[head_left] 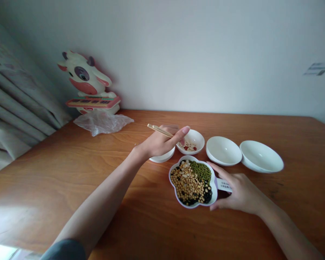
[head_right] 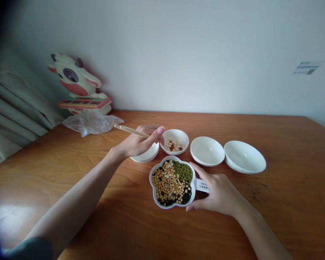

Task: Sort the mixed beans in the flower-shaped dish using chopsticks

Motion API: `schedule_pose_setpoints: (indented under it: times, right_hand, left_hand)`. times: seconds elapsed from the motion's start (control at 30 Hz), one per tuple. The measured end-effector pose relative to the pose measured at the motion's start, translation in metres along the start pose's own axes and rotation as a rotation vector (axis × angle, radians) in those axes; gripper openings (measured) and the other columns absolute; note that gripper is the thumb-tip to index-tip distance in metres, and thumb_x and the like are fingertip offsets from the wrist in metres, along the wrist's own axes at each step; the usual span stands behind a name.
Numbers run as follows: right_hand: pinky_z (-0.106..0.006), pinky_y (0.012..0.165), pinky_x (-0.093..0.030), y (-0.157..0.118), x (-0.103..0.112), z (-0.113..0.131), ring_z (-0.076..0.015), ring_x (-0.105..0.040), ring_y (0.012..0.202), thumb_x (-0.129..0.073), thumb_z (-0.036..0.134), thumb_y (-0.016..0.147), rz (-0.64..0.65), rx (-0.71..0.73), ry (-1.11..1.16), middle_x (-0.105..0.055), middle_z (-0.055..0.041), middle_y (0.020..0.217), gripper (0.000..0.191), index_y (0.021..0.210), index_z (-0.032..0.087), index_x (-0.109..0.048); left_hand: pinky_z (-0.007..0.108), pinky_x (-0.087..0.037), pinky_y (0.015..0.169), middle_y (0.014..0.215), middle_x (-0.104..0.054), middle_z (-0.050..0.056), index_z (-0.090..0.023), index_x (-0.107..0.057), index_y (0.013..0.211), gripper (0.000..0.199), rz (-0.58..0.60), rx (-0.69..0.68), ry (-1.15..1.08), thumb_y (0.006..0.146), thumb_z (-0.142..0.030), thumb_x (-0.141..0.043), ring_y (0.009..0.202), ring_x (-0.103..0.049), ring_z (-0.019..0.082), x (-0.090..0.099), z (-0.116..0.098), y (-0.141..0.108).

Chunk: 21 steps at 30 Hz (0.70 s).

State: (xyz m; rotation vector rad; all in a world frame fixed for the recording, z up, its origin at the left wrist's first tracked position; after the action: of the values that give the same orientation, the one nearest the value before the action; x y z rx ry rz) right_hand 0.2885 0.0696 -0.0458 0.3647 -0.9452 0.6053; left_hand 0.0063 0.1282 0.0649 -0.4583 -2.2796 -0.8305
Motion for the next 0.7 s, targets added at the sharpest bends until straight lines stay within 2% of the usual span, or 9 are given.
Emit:
schedule_pose_setpoints:
  times: [0.2, 0.37, 0.47, 0.53, 0.7]
  right_hand:
    - [-0.055, 0.104, -0.065, -0.001, -0.004, -0.005, -0.0427, -0.082, 0.114, -0.094, 0.077, 0.068, 0.028, -0.044, 0.007, -0.08, -0.0184, 0.139, 0.134, 0.176, 0.022, -0.036]
    - [-0.05, 0.101, -0.066, 0.002, -0.003, 0.002, -0.0419, -0.082, 0.115, -0.095, 0.076, 0.066, 0.014, -0.033, 0.041, -0.081, -0.0169, 0.139, 0.133, 0.175, 0.023, -0.039]
    - [-0.046, 0.092, -0.069, 0.003, -0.001, 0.005, -0.0394, -0.084, 0.11, -0.095, 0.075, 0.066, -0.008, -0.004, 0.062, -0.082, -0.0136, 0.137, 0.129, 0.173, 0.027, -0.042]
    - [-0.045, 0.087, -0.069, 0.003, -0.001, 0.006, -0.0384, -0.084, 0.105, -0.095, 0.076, 0.065, -0.018, 0.002, 0.062, -0.083, -0.0125, 0.134, 0.13, 0.173, 0.027, -0.042]
    - [-0.046, 0.089, -0.068, 0.004, -0.001, 0.006, -0.0379, -0.084, 0.105, -0.094, 0.08, 0.064, -0.023, 0.017, 0.083, -0.084, -0.0122, 0.133, 0.132, 0.173, 0.027, -0.042]
  left_hand:
    - [0.029, -0.057, 0.084, 0.088, -0.082, 0.008, -0.015, -0.082, 0.085, 0.071, 0.032, 0.104, -0.009, 0.12, -0.057, -0.036, 0.078, -0.074, 0.016, 0.008, -0.013, -0.003]
    - [0.029, -0.053, 0.077, 0.085, -0.079, 0.007, -0.016, -0.08, 0.088, 0.073, 0.096, 0.068, -0.001, 0.121, -0.056, -0.029, 0.075, -0.07, 0.016, 0.004, -0.03, -0.014]
    - [0.031, -0.05, 0.075, 0.082, -0.072, 0.007, -0.016, -0.076, 0.084, 0.075, 0.04, 0.008, 0.042, 0.12, -0.059, -0.026, 0.076, -0.066, 0.017, -0.001, -0.033, -0.036]
    - [0.031, -0.05, 0.076, 0.083, -0.07, 0.007, -0.016, -0.074, 0.083, 0.075, -0.013, 0.001, -0.013, 0.12, -0.06, -0.026, 0.078, -0.065, 0.018, -0.006, -0.03, -0.057]
    - [0.034, -0.051, 0.075, 0.08, -0.064, 0.007, -0.018, -0.068, 0.082, 0.067, -0.146, 0.002, -0.126, 0.12, -0.053, -0.026, 0.075, -0.061, 0.02, -0.022, -0.022, -0.103]
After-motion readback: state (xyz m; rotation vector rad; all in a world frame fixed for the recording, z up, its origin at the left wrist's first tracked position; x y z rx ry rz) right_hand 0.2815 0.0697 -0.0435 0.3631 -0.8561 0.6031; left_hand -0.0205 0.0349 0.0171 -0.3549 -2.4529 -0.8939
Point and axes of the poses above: each hand's wrist, its own y-axis towards the middle knuckle, its own x-axis out of the back of the hand, z = x × y, the point moved 5 cm from there along y, towards the middle knuckle
